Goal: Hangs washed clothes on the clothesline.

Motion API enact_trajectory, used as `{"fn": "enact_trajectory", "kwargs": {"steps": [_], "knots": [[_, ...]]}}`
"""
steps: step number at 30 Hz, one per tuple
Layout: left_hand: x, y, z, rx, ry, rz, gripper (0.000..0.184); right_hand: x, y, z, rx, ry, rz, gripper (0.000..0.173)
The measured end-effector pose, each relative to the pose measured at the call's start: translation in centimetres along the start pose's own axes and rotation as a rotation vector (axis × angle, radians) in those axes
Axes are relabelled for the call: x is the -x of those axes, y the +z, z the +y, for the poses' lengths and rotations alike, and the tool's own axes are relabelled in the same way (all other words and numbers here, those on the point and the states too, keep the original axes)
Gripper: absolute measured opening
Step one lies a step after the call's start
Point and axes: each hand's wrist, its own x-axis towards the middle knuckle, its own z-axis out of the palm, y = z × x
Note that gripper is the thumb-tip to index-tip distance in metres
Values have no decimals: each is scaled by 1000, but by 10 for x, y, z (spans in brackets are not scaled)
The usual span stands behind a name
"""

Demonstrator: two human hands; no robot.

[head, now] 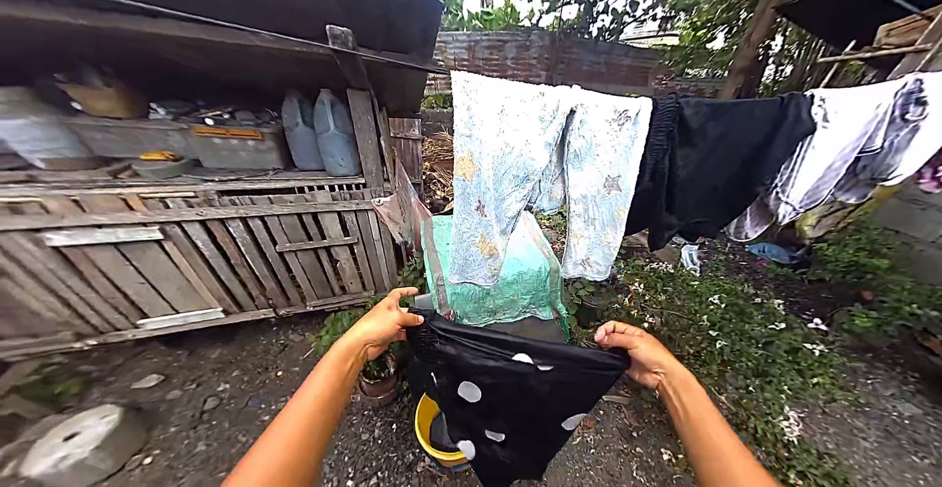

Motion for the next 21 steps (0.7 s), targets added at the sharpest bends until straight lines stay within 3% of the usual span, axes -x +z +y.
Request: {"fn": "enact_trajectory", "kwargs": {"steps": [2,4,5,7,10,13,16,19,21], "knots": [[-1,-4,0,34,19,40,55,1,-10,-11,399,-101,-179,11],[0,-4,0,34,48,-2,40,2,2,-24,937,-43,-296,39],[1,-4,1,15,64,-48,36,2,14,-28,1145,16,-273,44],[4,-5,3,-103,109,-153,40,2,29,-30,1332,2,-111,36],[8,-4,12,-548,141,-162,49,-1,24,-25,1407,-259,178,25],[19,14,25,-1093,115,-8,33,-4,15,-14,1560,-542,420,22],[27,31,34,-1403,37,107,36,4,10,-19,1560,-483,519,25],[32,32,56,-1309,91,113,38,16,7,-58,1228,-189,438,36],[34,25,79,-998,264,121,35,18,-3,-93,882,-189,426,35]]}}
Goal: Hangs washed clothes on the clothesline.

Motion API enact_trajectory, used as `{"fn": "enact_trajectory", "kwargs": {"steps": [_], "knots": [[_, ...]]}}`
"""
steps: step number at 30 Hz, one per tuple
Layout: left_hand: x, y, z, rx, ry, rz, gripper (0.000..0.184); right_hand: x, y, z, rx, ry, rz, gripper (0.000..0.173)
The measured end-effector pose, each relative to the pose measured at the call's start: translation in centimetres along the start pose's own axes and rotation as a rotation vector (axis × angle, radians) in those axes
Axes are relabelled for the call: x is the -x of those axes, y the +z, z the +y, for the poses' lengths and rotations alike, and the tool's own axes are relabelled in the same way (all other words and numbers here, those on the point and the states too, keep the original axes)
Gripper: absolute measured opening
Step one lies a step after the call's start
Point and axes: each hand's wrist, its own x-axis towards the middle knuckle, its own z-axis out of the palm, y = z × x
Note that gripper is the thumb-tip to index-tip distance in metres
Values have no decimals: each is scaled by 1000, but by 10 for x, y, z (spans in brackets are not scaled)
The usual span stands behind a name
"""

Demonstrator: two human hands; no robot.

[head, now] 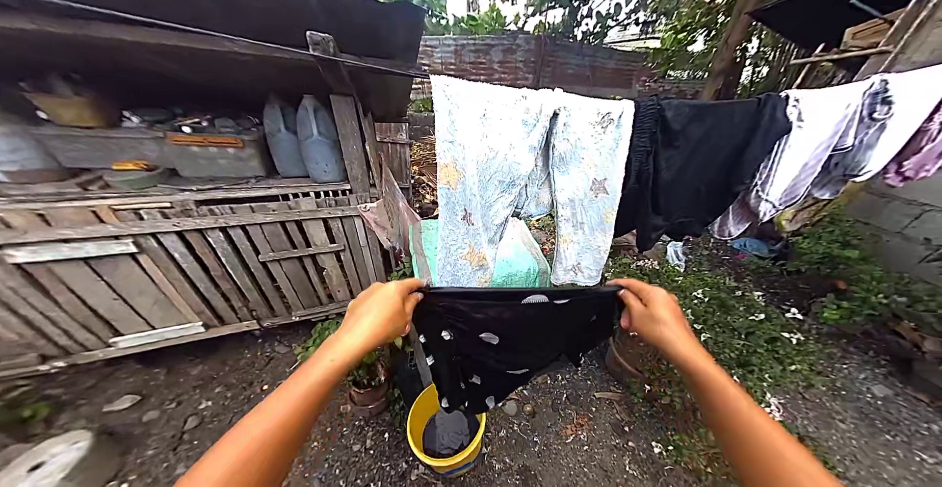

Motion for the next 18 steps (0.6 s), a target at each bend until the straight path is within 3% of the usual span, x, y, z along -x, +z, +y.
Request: {"fn": "enact_trajectory", "kwargs": {"steps": [3,5,7,8,10,11,12,13,15,17,18], "knots": [[13,-40,35,330,224,384,30,-1,-52,-34,-373,-155,247,34],[27,-52,64,276,467,833,30,12,-69,-60,-411,-447,609,34],[23,-43,79,119,755,1259,40,27,-48,-72,-305,-721,908,45],[15,-33,80,22,817,1375,51,34,-23,-71,-229,-741,974,52],[-10,-13,78,-159,813,1498,60,36,32,-60,-79,-624,1045,51],[-21,-7,77,-243,802,1548,45,36,45,-55,31,-501,1004,40],[-29,-7,78,-303,823,1560,26,40,45,-52,129,-356,842,33],[-31,-11,81,-310,823,1465,23,44,34,-51,123,-229,604,32],[-25,-22,100,-348,794,1285,29,33,14,-37,130,-211,674,29],[-14,-34,129,-388,906,1322,26,33,-20,-35,72,-75,667,35],[-8,-40,145,-384,996,1379,23,34,-36,-28,50,36,560,39]]}}
